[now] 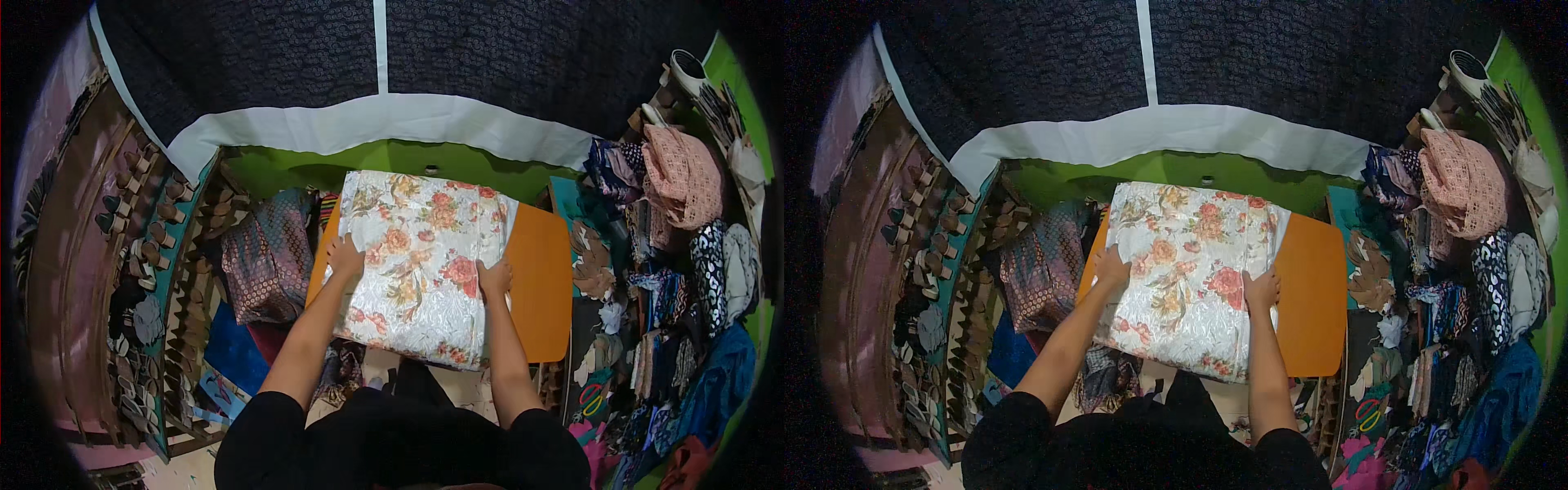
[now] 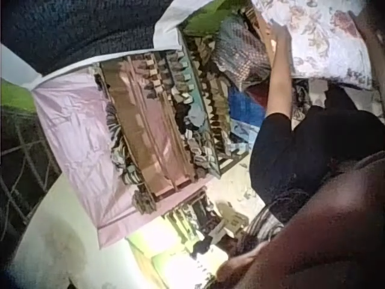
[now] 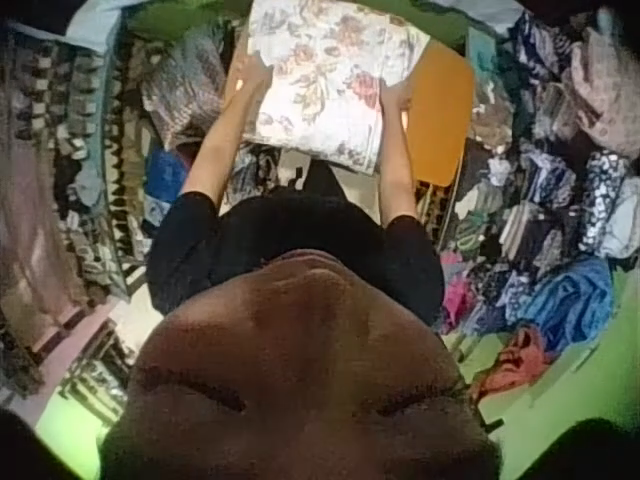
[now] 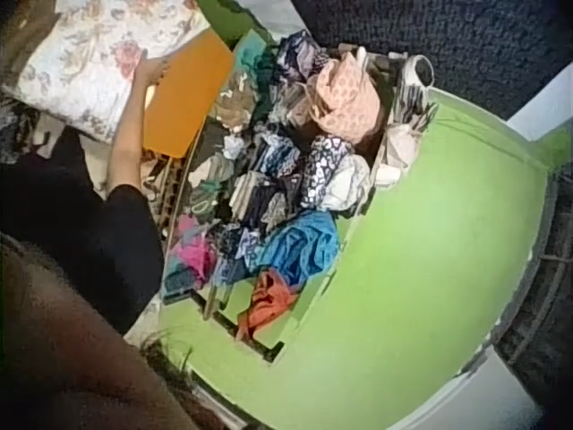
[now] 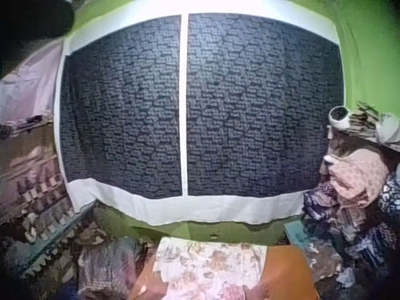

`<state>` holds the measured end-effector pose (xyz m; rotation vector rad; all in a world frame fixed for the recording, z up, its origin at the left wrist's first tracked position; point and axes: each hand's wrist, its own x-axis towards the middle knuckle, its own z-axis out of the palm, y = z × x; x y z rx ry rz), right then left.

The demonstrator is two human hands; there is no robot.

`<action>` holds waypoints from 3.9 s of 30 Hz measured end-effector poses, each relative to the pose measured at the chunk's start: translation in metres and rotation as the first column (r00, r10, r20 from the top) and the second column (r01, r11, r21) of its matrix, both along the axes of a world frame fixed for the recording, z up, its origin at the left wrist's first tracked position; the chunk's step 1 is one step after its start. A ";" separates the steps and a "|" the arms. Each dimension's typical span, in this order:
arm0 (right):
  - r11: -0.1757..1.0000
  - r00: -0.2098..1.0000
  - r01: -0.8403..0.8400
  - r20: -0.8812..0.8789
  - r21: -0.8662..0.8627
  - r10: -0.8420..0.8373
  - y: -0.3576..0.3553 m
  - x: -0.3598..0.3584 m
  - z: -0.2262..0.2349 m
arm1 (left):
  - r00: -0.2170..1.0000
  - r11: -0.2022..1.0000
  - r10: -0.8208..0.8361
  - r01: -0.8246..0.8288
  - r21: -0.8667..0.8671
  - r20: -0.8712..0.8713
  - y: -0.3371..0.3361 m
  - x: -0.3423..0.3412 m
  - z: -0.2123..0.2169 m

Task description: The person is folding a large piece of white and floral-patterned fabric and placing it on a stack of other cloths.

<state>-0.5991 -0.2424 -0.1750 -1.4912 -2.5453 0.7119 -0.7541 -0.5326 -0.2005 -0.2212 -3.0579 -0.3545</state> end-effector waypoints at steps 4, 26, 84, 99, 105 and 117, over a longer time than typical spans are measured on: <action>0.997 0.985 -0.078 -0.153 0.019 0.080 0.003 0.016 -0.032 | 0.976 0.978 0.033 -0.076 0.193 0.217 0.007 0.006 -0.007; 0.999 0.970 -0.036 -0.243 -0.035 0.027 -0.119 0.223 -0.069 | 0.954 0.814 -0.166 -0.011 0.581 0.251 -0.141 0.197 -0.020; 0.468 0.929 -0.248 -0.070 -0.848 0.364 -0.186 0.478 -0.093 | 0.492 0.799 -0.453 -0.145 0.583 0.743 -0.268 0.457 -0.084; -0.018 0.995 -0.024 -0.022 -1.000 -0.100 -0.158 0.527 -0.127 | 0.313 0.156 -0.703 -0.808 0.568 0.638 -0.254 0.507 -0.048; -0.241 0.961 -0.276 -0.261 -0.931 -0.094 -0.145 0.524 -0.050 | 0.148 0.324 -0.568 -0.864 0.385 0.810 -0.276 0.497 -0.030; 0.123 0.935 -0.342 -0.325 -0.931 0.144 -0.151 0.519 -0.034 | 0.221 0.380 -0.681 -0.708 0.596 0.698 -0.303 0.527 0.027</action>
